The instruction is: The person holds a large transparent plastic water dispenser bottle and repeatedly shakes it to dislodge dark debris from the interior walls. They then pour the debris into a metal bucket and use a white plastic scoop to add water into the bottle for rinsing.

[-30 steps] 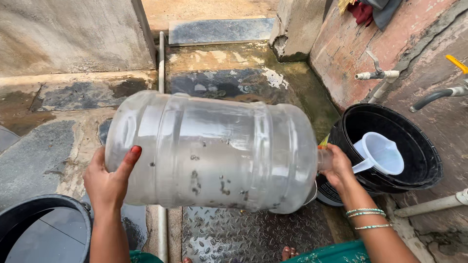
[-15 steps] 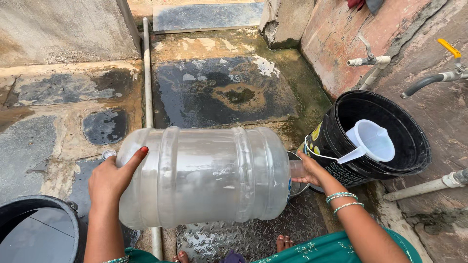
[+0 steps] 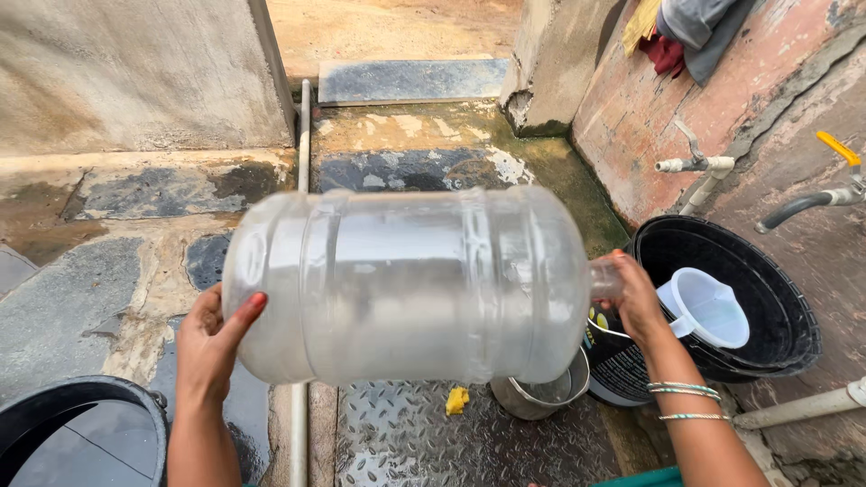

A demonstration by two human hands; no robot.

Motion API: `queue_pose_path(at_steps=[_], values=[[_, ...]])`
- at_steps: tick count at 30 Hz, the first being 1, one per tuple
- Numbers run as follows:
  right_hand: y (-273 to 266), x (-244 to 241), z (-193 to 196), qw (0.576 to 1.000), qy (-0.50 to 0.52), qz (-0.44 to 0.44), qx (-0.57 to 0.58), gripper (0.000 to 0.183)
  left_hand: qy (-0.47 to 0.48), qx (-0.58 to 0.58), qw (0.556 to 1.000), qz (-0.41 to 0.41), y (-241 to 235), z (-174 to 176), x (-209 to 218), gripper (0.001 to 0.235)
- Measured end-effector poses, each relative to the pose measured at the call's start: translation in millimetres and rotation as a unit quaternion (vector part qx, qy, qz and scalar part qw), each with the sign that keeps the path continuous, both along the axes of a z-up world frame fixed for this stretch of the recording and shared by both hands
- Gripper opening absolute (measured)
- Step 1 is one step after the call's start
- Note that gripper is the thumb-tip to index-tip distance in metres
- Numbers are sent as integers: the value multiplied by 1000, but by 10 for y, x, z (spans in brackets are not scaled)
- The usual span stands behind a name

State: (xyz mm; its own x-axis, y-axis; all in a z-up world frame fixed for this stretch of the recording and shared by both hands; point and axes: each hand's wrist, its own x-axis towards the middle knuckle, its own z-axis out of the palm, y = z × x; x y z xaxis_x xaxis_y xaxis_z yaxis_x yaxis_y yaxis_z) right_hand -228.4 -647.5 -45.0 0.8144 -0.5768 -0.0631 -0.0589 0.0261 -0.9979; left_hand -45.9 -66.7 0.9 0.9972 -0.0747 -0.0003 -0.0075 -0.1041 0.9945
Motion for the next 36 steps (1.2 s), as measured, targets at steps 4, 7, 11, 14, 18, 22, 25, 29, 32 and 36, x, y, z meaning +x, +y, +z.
queue_pose_path(at_steps=[4, 7, 11, 14, 18, 22, 25, 29, 32, 36], values=[[152, -235, 842, 932, -326, 53, 151, 21, -187, -237, 951, -67, 232, 365, -231, 93], [317, -357, 925, 955, -266, -5, 135, 30, -257, -217, 939, -68, 175, 485, -465, 97], [224, -279, 499, 982, -165, -46, 85, 41, -290, -232, 923, -104, -23, 445, -529, 100], [-53, -87, -2, 988, -67, -10, 141, 43, -163, -105, 981, -15, -141, 238, -326, 87], [-133, -116, -760, 938, 342, 10, 62, 71, 65, 222, 972, 43, -242, -158, -64, 85], [-52, -110, -826, 916, 398, 44, 22, 71, 150, 398, 905, -20, -268, -224, 31, 101], [22, -99, -317, 980, 197, 30, -12, 54, 122, 259, 957, 38, -51, -18, -63, 94], [41, -468, 662, 973, -222, 57, 16, 28, -153, -278, 947, -39, 247, 468, -296, 96], [208, -712, 910, 916, -353, 99, 166, 33, -236, -323, 912, -90, 238, 701, -580, 95], [271, -641, 655, 974, -220, -20, 45, 46, -314, -154, 936, -28, 26, 724, -746, 109]])
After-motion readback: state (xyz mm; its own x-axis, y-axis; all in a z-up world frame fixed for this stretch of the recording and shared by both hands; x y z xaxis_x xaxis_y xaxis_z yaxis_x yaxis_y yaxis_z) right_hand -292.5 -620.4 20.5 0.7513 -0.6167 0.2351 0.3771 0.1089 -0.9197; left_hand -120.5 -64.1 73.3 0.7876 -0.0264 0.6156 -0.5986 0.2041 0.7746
